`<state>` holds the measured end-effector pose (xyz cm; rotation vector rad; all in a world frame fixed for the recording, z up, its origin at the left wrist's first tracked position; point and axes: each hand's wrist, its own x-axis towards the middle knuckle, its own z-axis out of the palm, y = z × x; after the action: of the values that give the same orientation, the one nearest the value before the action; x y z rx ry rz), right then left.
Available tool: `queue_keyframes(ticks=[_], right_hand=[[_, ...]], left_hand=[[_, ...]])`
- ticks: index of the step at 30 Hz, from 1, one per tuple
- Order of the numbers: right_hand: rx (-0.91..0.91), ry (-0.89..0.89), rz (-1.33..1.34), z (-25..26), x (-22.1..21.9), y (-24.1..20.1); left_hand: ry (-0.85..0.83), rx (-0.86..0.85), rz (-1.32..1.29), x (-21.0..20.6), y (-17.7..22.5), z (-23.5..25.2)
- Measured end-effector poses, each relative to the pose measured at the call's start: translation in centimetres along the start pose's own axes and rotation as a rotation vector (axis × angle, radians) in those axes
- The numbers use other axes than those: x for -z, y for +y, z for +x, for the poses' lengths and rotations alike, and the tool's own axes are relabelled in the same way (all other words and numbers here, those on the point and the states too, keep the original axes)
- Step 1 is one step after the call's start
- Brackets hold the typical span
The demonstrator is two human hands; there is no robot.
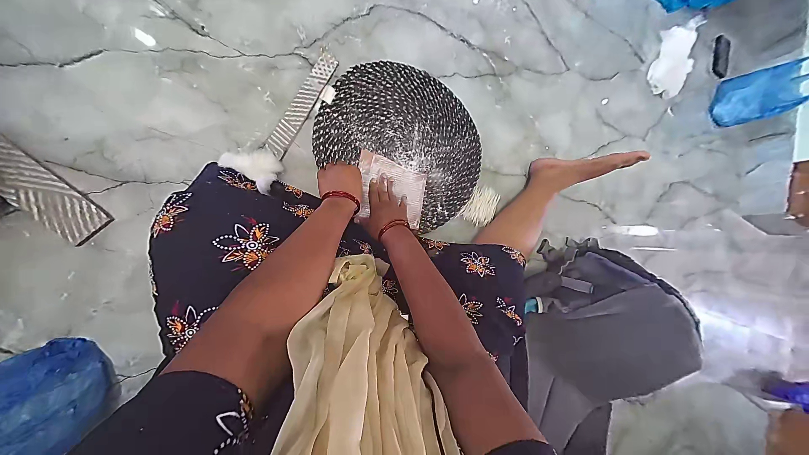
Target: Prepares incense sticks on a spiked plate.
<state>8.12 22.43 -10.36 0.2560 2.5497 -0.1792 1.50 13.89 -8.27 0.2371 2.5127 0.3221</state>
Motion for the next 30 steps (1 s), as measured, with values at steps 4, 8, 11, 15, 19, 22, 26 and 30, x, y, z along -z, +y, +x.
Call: queue_keyframes(ticks=[4, 8, 11, 15, 19, 22, 26, 30], right_hand=[[0.019, 0.096, -0.011, -1.3, -2.0, -0.7], [0.039, 0.119, 0.091, -2.4, -1.2, -0.1], [0.034, 0.092, 0.237, -2.5, 1.6, 1.5], [0.066, 0.008, 0.13, -0.6, 4.2, 2.8], [0.021, -0.067, 0.035, -0.3, 1.6, 0.6], [-0.035, -0.007, 0.073, -0.5, -0.2, -0.1], [-0.032, 0.071, 0.117, -2.0, -1.9, -0.2], [-0.052, 0.022, 0.17, -4.0, -0.4, -1.4]], left_hand=[[-0.045, 0.022, 0.03, 0.3, 0.2, -1.3], [-0.038, 0.015, 0.046, 0.0, -0.1, -1.7], [-0.028, 0.001, 0.035, 0.1, -0.4, -1.7], [-0.003, -0.026, 0.001, 0.3, -0.5, -0.6], [-0.027, 0.008, 0.022, 0.3, 0.0, -0.4], [-0.027, 0.02, 0.024, 0.2, 0.0, -0.4], [-0.054, 0.01, -0.008, -0.1, -0.1, -1.1], [-0.114, 0.039, 0.041, 1.1, 0.5, -2.3]])
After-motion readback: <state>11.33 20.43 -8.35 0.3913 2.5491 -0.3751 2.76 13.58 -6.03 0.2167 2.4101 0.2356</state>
